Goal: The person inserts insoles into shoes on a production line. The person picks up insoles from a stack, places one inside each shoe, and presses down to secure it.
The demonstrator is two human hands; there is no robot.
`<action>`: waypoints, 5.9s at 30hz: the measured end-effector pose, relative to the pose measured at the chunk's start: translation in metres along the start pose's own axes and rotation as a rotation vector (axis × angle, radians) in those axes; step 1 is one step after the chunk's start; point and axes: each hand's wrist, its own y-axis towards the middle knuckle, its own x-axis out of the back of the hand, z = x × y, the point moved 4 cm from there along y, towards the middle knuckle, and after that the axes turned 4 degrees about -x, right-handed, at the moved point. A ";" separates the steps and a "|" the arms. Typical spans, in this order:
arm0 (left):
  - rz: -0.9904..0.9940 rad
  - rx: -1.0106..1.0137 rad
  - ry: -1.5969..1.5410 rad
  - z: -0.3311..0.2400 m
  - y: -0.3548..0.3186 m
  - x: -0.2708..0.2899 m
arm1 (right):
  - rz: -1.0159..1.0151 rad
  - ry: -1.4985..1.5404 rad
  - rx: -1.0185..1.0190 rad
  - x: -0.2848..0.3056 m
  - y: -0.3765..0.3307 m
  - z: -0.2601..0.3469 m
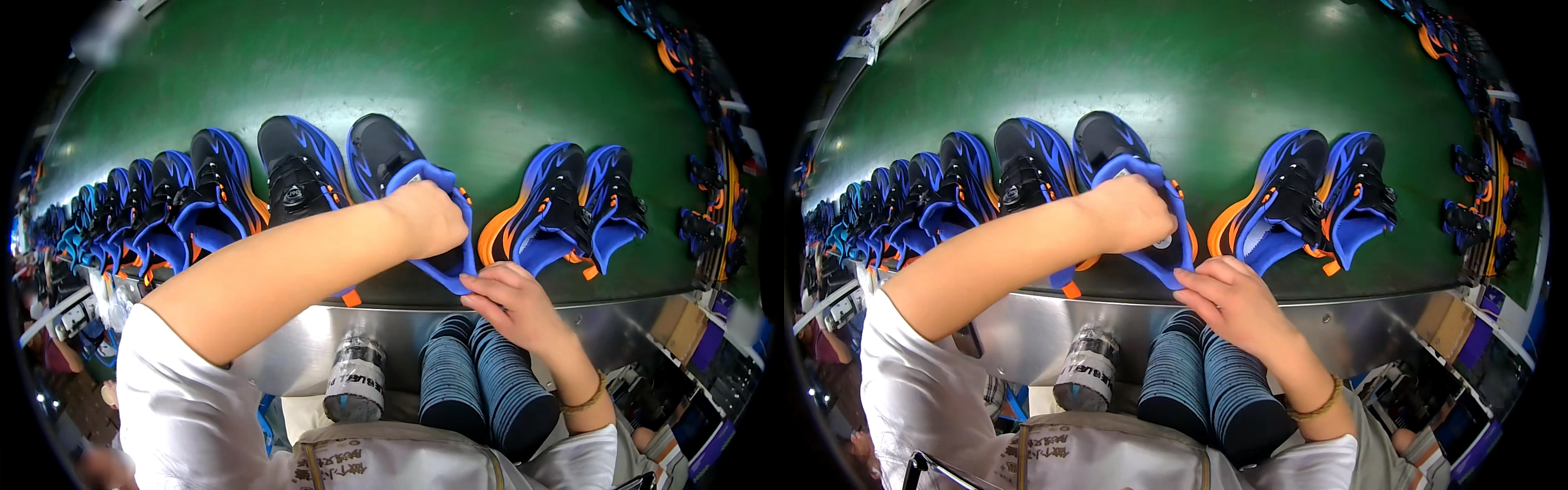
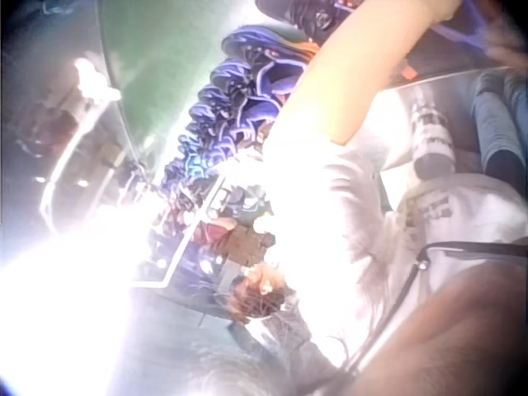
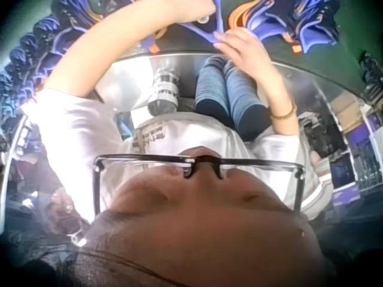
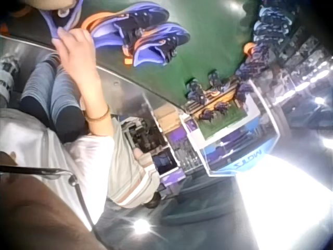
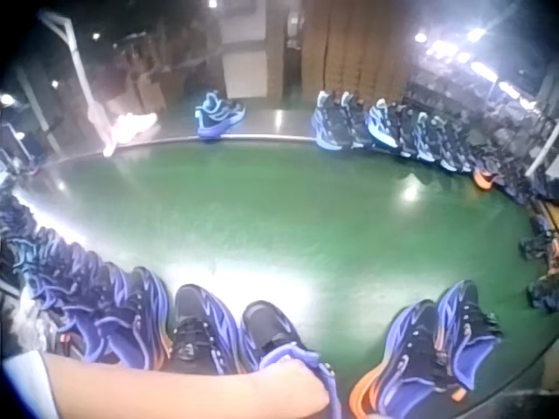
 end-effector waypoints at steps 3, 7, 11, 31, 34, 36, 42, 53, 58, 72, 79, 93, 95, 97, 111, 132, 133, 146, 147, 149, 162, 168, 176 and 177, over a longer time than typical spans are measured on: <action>-0.352 0.003 -0.598 -0.007 -0.020 0.047 | -0.155 0.388 -0.279 0.046 -0.022 0.008; -0.677 0.206 -0.941 -0.005 -0.021 0.086 | -0.596 0.361 -0.489 0.082 -0.131 0.028; -0.739 0.068 -0.247 -0.040 0.037 0.070 | -0.363 -0.180 -0.593 0.054 -0.200 0.090; -0.709 0.566 -0.596 0.004 0.047 0.032 | -0.204 0.247 -0.575 0.117 -0.134 0.046; -0.664 0.543 -0.678 0.009 0.046 0.028 | 0.086 0.236 -0.646 0.100 -0.073 0.017; -0.663 0.515 -0.669 0.011 0.049 0.029 | 0.069 -0.030 -0.575 0.079 -0.046 -0.009; -0.606 0.468 -0.735 0.013 0.047 0.029 | 0.057 -0.054 -0.539 0.064 -0.029 -0.034; -0.580 0.422 -0.735 0.011 0.054 0.024 | 0.065 -0.525 -0.457 0.018 -0.002 -0.063; -0.689 0.425 -0.680 0.012 0.047 0.020 | -0.033 -0.674 -0.325 0.029 -0.012 -0.033; -0.628 0.467 -0.741 0.011 0.056 0.021 | 0.068 -0.557 -0.236 0.008 0.020 -0.080; -0.570 0.496 -0.645 0.004 0.046 0.026 | 0.165 -0.760 -0.279 0.001 0.020 -0.077; -0.619 0.406 -0.649 0.004 0.051 0.019 | 0.793 -0.821 -0.453 -0.001 0.028 -0.071; -0.581 0.415 -0.659 0.002 0.049 0.019 | 0.807 -0.844 -0.400 -0.004 0.020 -0.076; -0.614 0.403 -0.677 0.004 0.049 0.016 | 0.797 -0.871 -0.347 -0.006 0.015 -0.078; -0.872 0.589 -0.547 0.003 0.046 0.021 | 0.824 -0.723 -0.038 0.016 0.013 -0.057; -0.812 0.159 0.128 -0.089 0.023 0.038 | 0.708 -0.254 -0.355 0.051 -0.091 -0.058; -0.869 0.192 0.086 -0.089 0.020 0.041 | 0.552 -0.135 -0.351 0.056 -0.095 -0.058; -0.828 0.094 -0.618 -0.223 -0.073 -0.062 | -0.369 -0.132 -0.203 0.079 -0.224 0.090; -0.836 0.091 -0.475 -0.229 -0.075 -0.068 | -0.341 -0.192 -0.207 0.068 -0.231 0.099; -0.826 0.064 -0.387 -0.233 -0.079 -0.078 | -0.277 -0.346 -0.261 0.049 -0.245 0.109; -1.115 0.124 -0.341 -0.229 -0.077 -0.038 | -0.249 -0.355 -0.510 0.047 -0.287 0.113; -1.116 0.142 -0.127 -0.154 0.019 0.058 | -0.460 0.128 -0.505 0.130 -0.279 0.096; -0.867 0.156 0.081 -0.087 0.189 0.062 | -0.764 -0.177 -0.479 0.184 -0.233 -0.007; -0.793 0.204 -0.124 -0.081 0.203 0.065 | -0.756 -0.197 -0.450 0.185 -0.227 -0.019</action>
